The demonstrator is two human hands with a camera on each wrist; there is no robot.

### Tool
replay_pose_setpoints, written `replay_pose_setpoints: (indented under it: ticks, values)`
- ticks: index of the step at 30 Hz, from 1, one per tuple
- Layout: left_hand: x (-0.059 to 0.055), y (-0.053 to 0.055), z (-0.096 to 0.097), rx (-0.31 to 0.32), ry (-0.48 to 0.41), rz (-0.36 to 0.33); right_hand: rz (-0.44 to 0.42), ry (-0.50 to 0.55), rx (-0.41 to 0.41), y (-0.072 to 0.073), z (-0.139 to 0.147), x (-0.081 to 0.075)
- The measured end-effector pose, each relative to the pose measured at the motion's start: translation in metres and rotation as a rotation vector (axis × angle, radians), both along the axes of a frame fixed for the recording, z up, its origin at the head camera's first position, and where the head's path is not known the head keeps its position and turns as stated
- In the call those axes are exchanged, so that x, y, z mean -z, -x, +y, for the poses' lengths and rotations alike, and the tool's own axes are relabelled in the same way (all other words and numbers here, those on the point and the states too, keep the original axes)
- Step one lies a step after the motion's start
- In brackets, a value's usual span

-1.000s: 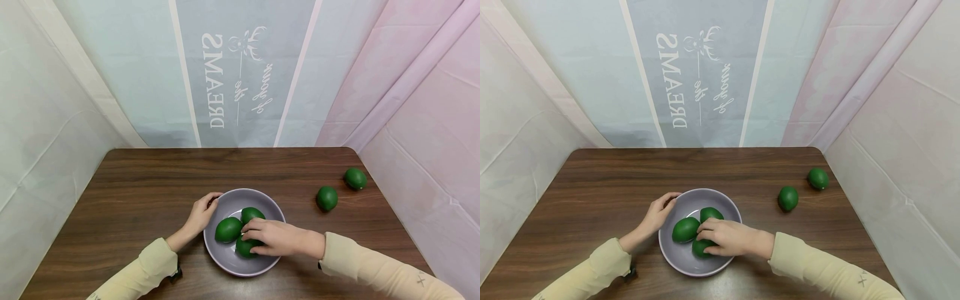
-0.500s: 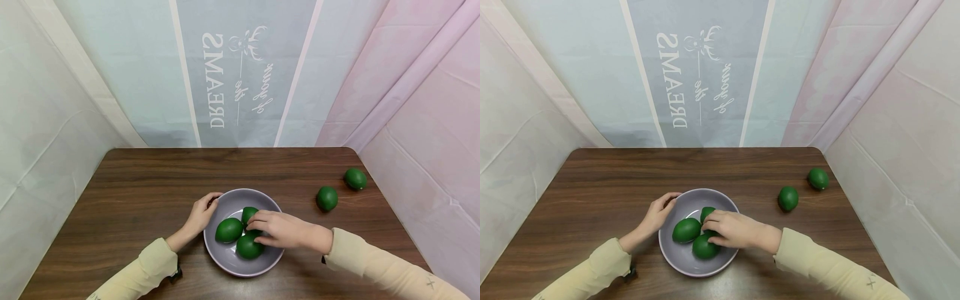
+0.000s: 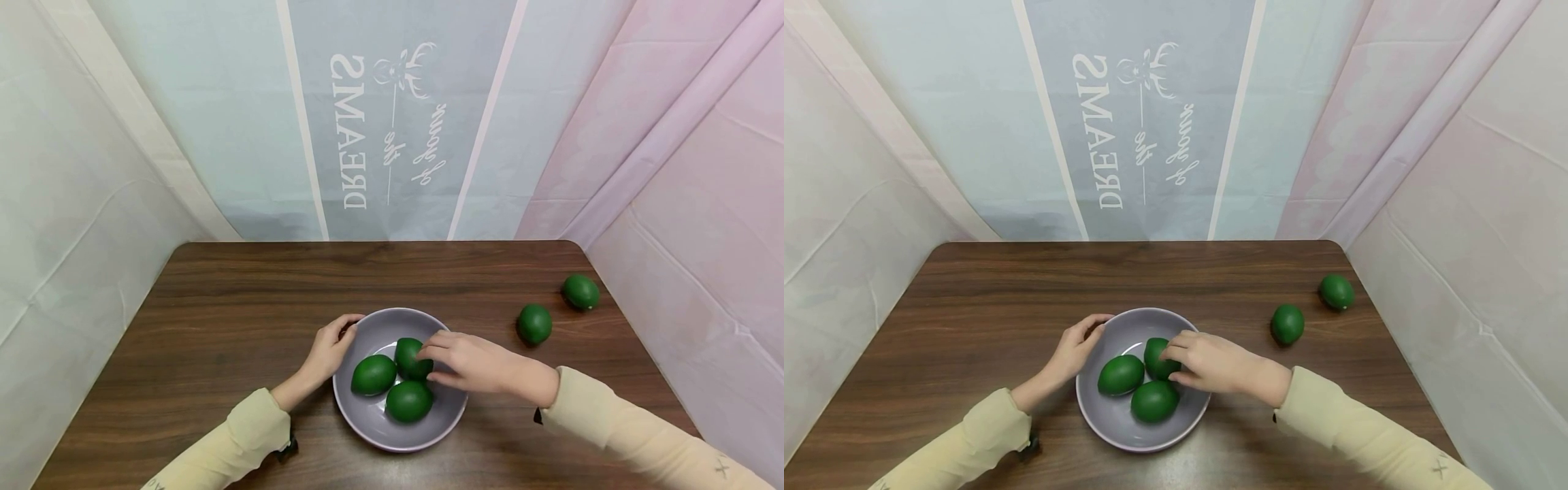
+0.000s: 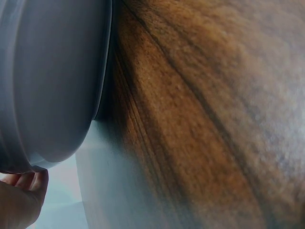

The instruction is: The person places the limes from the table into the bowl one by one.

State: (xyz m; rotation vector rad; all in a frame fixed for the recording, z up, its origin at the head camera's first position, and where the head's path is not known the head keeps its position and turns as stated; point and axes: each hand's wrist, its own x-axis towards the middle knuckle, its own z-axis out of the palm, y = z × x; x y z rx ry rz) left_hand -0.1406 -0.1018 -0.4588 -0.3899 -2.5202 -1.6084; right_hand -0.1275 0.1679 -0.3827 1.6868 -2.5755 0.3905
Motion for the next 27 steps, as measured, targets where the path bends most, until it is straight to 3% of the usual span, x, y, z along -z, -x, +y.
replay_pose_setpoints:
  ticks: [15, 27]
  values:
    - [-0.001, 0.0, 0.0, 0.001, -0.002, -0.006, 0.028, -0.007, 0.108, 0.007, 0.016, -0.009]
    - [0.0, 0.0, 0.0, 0.003, -0.009, -0.007, -0.003, 0.007, 0.169, 0.014, 0.029, -0.011]
